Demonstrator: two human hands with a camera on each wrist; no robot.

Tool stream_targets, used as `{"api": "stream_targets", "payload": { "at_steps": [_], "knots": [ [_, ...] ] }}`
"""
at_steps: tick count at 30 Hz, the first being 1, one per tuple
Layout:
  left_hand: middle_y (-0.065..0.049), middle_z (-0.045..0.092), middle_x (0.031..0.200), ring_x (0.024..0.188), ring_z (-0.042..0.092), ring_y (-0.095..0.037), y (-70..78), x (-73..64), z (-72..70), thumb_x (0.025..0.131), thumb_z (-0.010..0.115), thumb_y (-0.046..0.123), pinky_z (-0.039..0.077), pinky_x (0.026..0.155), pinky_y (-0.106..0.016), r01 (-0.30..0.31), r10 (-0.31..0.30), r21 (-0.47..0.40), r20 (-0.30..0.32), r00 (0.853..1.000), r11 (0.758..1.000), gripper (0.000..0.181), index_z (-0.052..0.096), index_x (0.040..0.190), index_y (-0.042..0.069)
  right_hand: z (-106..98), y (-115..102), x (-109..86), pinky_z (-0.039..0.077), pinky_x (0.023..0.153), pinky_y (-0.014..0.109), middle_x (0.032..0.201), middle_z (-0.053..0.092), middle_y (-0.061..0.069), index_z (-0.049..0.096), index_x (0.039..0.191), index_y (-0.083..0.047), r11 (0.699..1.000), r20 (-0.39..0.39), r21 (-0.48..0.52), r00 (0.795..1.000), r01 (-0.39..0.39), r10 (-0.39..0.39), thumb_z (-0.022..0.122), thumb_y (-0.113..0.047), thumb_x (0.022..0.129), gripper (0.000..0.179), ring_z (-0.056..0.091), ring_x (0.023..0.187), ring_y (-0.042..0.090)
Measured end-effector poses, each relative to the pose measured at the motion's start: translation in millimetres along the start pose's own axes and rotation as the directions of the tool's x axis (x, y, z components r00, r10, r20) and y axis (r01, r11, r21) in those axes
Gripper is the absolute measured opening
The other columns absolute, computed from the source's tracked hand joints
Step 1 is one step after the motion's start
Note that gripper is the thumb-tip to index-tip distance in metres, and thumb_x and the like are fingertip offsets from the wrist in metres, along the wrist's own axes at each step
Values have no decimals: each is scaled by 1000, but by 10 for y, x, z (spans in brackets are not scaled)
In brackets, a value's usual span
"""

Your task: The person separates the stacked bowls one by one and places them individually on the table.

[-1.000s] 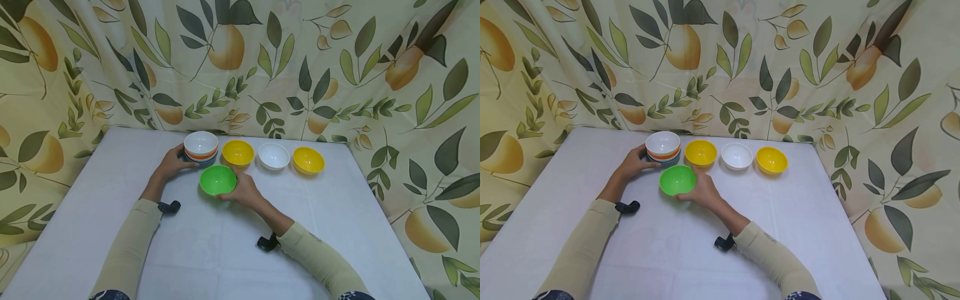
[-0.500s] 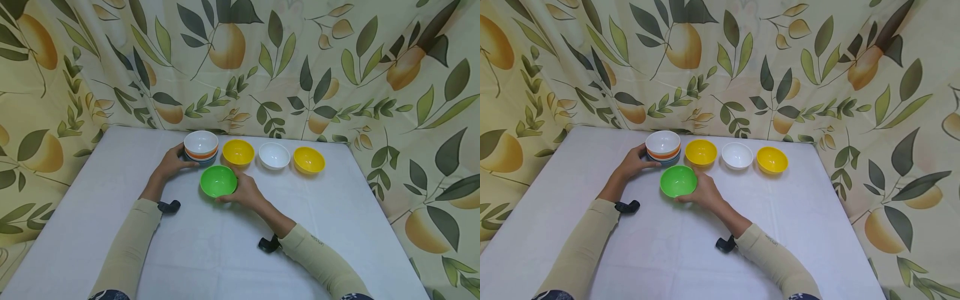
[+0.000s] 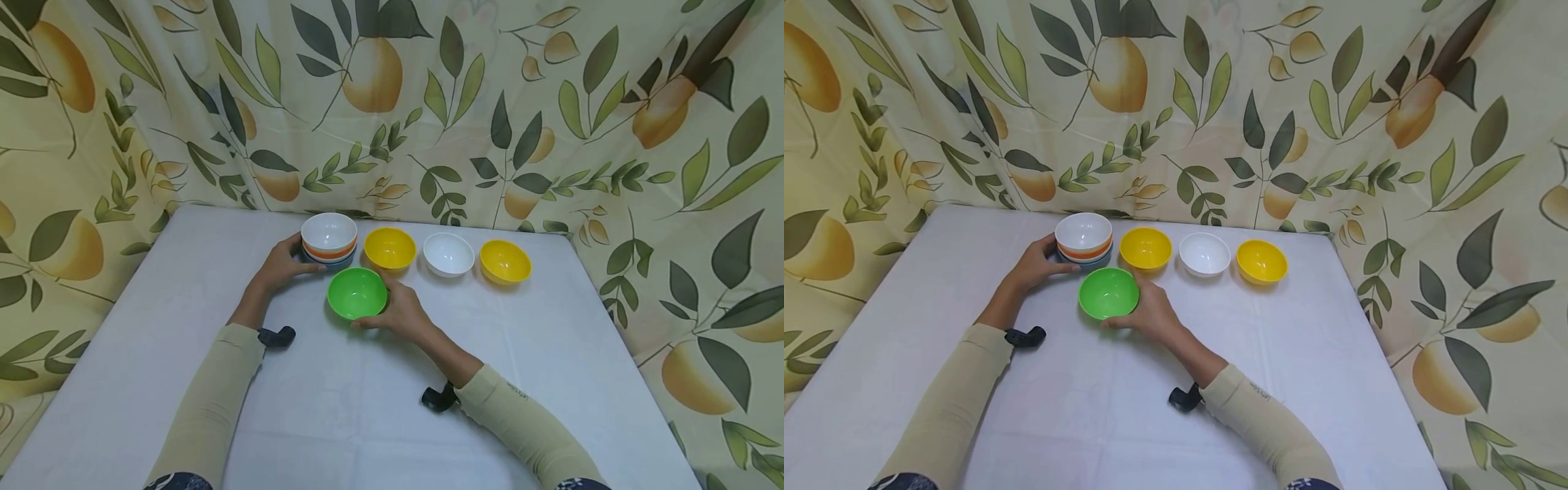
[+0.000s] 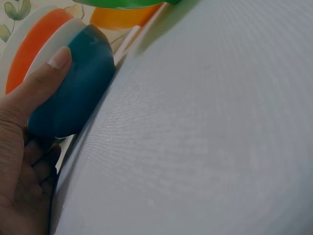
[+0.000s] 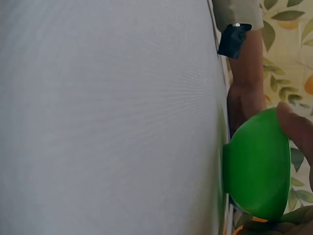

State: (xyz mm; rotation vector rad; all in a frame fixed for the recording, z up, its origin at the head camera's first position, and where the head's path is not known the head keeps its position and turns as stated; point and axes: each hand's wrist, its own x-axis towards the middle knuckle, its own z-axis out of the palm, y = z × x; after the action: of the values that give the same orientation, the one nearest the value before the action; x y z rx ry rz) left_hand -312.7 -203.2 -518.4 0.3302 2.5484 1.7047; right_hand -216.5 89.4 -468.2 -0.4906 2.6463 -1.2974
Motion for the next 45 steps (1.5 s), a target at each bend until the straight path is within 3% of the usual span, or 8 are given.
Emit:
{"api": "stream_targets", "payload": {
  "at_steps": [10,16,25,32,38,45],
  "knots": [
    [-16,38,166,156,28,-33,0,6,-1,79,96,29,21,128,-49,18,-18,5,1,1000,1000,111,31,165,5,-48,-34,-70,40,119,54,157,51,12,37,162,-6,1000,-15,-14,1000,-20,19,104,-33,65,121,47,143,31],
    [-17,43,162,153,33,-33,7,-2,1,79,96,23,23,127,-50,-18,18,-13,4,1000,1000,107,34,164,5,-87,-85,-124,39,118,58,163,41,18,38,160,1,998,-43,-59,999,-15,12,104,-36,64,122,41,148,37],
    [-17,44,162,153,33,-33,10,3,-3,79,96,21,23,127,-50,-22,22,-21,7,1000,1000,106,35,164,6,-155,-247,-108,40,119,54,164,41,16,35,162,-1,997,-65,-77,998,-6,1,100,-43,68,122,42,148,34],
    [-16,43,163,154,32,-32,-3,2,-4,79,96,23,22,128,-50,-15,15,-13,6,1000,1000,106,34,165,7,-180,-410,-6,40,118,56,162,45,12,40,160,-5,996,-91,-81,995,38,-45,96,-50,73,113,42,148,34],
    [-16,43,163,154,31,-33,-38,5,-2,80,96,24,21,128,-50,-7,7,-17,6,1000,1000,106,34,165,7,-237,-552,183,37,121,53,165,40,10,36,163,-7,995,-92,-74,993,72,-79,93,-51,77,112,38,151,30],
    [-15,41,164,155,30,-33,-15,5,-4,80,95,23,21,128,-51,-20,20,-22,3,1000,1000,105,34,165,8,-310,-695,413,37,121,52,165,40,11,33,164,-6,995,-100,-76,993,62,-69,90,-52,80,112,37,151,31]
  ]
}}
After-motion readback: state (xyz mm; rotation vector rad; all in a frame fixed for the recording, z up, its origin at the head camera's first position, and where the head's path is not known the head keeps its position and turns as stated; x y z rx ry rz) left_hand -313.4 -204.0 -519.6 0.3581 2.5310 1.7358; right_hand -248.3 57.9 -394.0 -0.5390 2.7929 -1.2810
